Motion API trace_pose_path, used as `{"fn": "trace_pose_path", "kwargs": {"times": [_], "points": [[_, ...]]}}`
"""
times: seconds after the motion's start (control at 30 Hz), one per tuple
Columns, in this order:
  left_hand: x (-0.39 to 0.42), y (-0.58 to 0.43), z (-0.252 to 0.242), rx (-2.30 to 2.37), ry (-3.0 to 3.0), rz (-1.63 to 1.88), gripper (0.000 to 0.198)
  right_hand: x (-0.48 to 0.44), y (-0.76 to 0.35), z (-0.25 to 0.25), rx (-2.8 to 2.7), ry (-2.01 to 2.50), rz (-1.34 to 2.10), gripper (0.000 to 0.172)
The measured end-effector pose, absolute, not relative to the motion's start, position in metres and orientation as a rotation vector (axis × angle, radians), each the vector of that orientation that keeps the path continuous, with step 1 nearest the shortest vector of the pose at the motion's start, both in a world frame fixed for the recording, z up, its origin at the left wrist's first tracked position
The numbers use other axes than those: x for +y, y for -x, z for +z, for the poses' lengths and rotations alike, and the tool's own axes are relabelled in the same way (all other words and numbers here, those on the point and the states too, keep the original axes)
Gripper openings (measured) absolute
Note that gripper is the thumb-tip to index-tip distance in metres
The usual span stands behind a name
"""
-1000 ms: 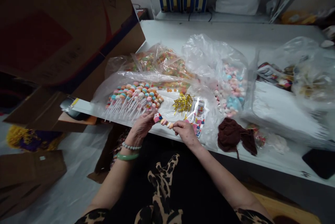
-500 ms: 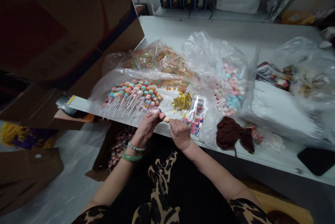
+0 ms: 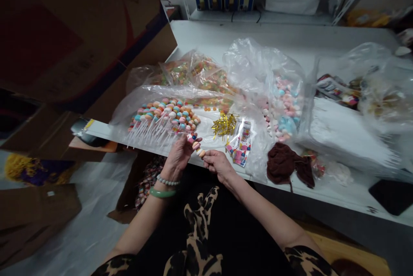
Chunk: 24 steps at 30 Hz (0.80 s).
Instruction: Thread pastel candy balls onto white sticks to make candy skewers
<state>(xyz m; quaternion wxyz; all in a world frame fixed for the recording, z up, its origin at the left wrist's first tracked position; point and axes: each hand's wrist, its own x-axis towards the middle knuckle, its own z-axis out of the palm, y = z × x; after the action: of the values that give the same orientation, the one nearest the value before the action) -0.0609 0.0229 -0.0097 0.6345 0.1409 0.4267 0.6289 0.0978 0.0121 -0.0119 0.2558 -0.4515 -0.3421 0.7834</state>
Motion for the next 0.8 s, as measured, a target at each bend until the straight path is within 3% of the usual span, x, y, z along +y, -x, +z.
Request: {"fn": "trace_pose_path", "kwargs": {"times": [0.33,0.63,0.8], "points": [[0.015,0.058,-0.010,1.166,-0.481,1.325,0.040,0.024,-0.112,-0.021,-0.677,1.092,2.467,0.024],[0.010,0.040,-0.017,1.272,-0.514,1.235,0.039,0.015,-0.090,-0.018,-0.845,1.315,1.890,0.022],[0.014,0.050,-0.008,1.107,-0.392,1.164,0.042,0.014,-0.091,-0.014,-0.883,1.326,1.835,0.019]]}}
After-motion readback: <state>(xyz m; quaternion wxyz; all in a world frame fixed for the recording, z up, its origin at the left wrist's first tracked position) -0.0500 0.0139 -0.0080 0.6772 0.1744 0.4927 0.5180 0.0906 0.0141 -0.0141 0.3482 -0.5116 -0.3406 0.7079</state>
